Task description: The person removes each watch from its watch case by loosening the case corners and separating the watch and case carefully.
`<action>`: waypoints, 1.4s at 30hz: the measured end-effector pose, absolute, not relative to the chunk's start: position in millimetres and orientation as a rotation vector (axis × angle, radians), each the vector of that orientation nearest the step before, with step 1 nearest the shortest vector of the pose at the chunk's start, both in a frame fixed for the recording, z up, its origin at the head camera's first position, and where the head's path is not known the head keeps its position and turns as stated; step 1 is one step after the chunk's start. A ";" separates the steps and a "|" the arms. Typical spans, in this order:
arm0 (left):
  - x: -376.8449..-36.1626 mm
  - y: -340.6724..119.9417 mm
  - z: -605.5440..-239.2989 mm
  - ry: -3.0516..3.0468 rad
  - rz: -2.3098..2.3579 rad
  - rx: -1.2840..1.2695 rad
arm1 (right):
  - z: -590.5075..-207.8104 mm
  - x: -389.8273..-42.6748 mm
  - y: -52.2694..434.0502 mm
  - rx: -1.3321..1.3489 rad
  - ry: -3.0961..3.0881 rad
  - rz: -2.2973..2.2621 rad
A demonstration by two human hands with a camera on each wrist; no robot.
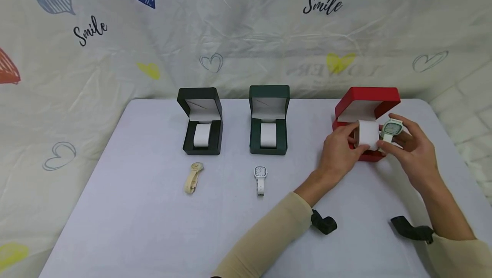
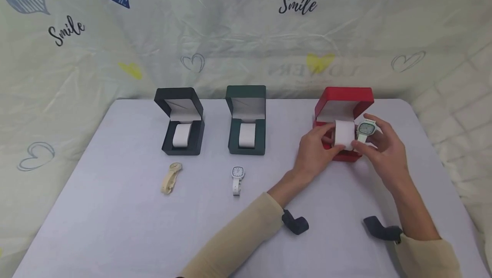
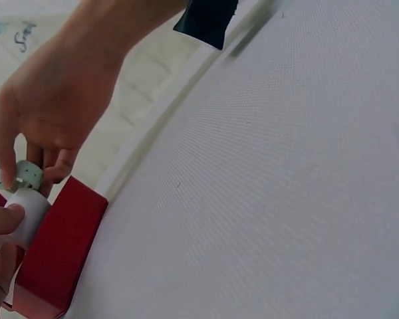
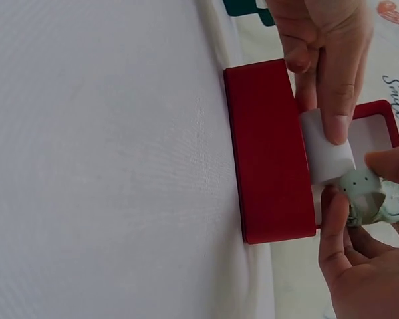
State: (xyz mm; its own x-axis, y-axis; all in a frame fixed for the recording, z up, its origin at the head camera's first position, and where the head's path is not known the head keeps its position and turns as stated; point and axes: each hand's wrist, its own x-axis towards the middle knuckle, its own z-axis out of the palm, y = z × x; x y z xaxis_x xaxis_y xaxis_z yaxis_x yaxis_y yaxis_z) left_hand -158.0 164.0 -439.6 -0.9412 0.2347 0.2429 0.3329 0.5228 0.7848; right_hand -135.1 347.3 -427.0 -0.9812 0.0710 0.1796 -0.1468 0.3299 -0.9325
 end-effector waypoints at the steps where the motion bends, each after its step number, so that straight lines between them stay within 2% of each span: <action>1: -158.4 164.1 -439.5 -2.644 -1.395 -0.490 | -427.1 -136.0 346.9 0.074 -2.390 1.729; 12: -162.1 161.0 -437.1 -2.645 -1.357 -0.468 | -425.6 -143.6 342.7 0.071 -2.313 1.844; 26: -164.3 161.3 -441.5 -2.670 -1.326 -0.429 | -426.2 -148.1 340.3 0.000 -2.519 1.573; 42: -167.5 158.6 -440.8 -2.695 -1.362 -0.474 | -427.1 -149.0 340.8 -0.021 -2.577 1.533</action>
